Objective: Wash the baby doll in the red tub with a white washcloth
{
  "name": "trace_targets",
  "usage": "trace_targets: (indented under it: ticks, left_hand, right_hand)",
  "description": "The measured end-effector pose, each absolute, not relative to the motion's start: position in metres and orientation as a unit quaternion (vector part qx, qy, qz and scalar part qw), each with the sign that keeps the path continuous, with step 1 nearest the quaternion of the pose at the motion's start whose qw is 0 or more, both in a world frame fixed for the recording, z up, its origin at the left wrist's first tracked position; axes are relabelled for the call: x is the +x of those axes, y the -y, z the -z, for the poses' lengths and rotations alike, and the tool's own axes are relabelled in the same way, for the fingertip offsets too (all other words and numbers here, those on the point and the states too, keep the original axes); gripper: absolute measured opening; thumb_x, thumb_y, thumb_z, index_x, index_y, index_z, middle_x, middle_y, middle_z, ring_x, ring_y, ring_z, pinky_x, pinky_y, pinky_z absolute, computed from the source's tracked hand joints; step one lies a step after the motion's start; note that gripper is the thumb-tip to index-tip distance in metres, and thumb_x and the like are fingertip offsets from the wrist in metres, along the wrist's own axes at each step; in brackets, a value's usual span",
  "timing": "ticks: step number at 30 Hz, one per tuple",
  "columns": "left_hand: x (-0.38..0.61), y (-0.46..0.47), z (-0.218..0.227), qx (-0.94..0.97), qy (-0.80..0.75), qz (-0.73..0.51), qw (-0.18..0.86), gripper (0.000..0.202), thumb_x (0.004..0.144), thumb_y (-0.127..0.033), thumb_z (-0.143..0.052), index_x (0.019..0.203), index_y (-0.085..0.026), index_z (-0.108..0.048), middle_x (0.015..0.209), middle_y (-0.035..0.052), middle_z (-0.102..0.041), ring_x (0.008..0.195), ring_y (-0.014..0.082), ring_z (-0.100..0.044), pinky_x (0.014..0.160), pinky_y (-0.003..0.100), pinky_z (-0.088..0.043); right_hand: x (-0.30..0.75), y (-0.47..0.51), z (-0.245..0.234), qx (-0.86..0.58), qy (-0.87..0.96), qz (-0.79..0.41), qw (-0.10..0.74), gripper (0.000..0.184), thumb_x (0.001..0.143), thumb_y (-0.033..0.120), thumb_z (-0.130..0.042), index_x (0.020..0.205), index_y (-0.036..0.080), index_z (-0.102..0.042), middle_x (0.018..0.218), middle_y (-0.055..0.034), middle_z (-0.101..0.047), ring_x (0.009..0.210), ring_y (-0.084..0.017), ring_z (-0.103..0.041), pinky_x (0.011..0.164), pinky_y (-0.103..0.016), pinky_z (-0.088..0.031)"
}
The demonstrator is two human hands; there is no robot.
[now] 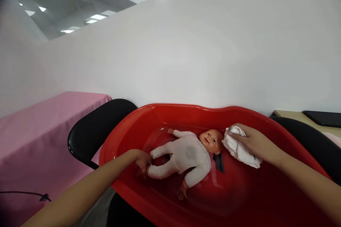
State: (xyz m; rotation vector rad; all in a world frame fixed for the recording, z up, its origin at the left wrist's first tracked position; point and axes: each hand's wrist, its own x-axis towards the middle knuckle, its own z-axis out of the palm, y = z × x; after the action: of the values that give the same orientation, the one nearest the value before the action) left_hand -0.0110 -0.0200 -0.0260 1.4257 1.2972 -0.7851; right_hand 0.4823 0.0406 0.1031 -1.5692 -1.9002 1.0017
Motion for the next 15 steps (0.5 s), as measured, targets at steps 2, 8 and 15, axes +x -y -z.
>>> trace_targets:
  ticks: [2, 8, 15]
  left_hand:
    - [-0.010, 0.018, 0.024, 0.603, -0.527, 0.344, 0.491, 0.028, 0.052, -0.037, -0.097, 0.064, -0.025, -0.074, 0.065, 0.0011, -0.073, 0.083, 0.0287, -0.075, 0.095, 0.048, -0.060]
    - [-0.007, 0.018, 0.021, 0.650, -0.540, 0.353, 0.402, 0.031, 0.059, -0.036, -0.093, 0.051, -0.026, -0.065, 0.056, 0.0016, -0.066, 0.107, 0.0342, -0.072, 0.118, 0.053, -0.044]
    - [0.006, 0.025, 0.021, 0.680, -0.574, 0.304, 0.340, 0.046, 0.046, -0.039, -0.097, 0.053, -0.025, -0.053, 0.081, 0.0100, -0.070, 0.138, 0.0515, -0.054, 0.118, 0.068, -0.039]
  right_hand:
    - [0.482, -0.040, -0.104, -0.566, 0.700, -0.372, 0.227, 0.052, 0.093, 0.074, -0.059, 0.116, 0.028, -0.071, 0.114, -0.0060, -0.081, 0.104, -0.033, -0.072, 0.083, -0.038, -0.055]
    - [0.481, -0.038, -0.108, -0.557, 0.710, -0.374, 0.215, 0.050, 0.096, 0.071, -0.060, 0.115, 0.026, -0.070, 0.114, -0.0049, -0.079, 0.107, -0.030, -0.070, 0.089, -0.035, -0.051]
    - [0.479, -0.036, -0.109, -0.552, 0.716, -0.372, 0.210, 0.048, 0.096, 0.069, -0.061, 0.115, 0.026, -0.071, 0.117, -0.0061, -0.079, 0.111, -0.031, -0.068, 0.095, -0.038, -0.048]
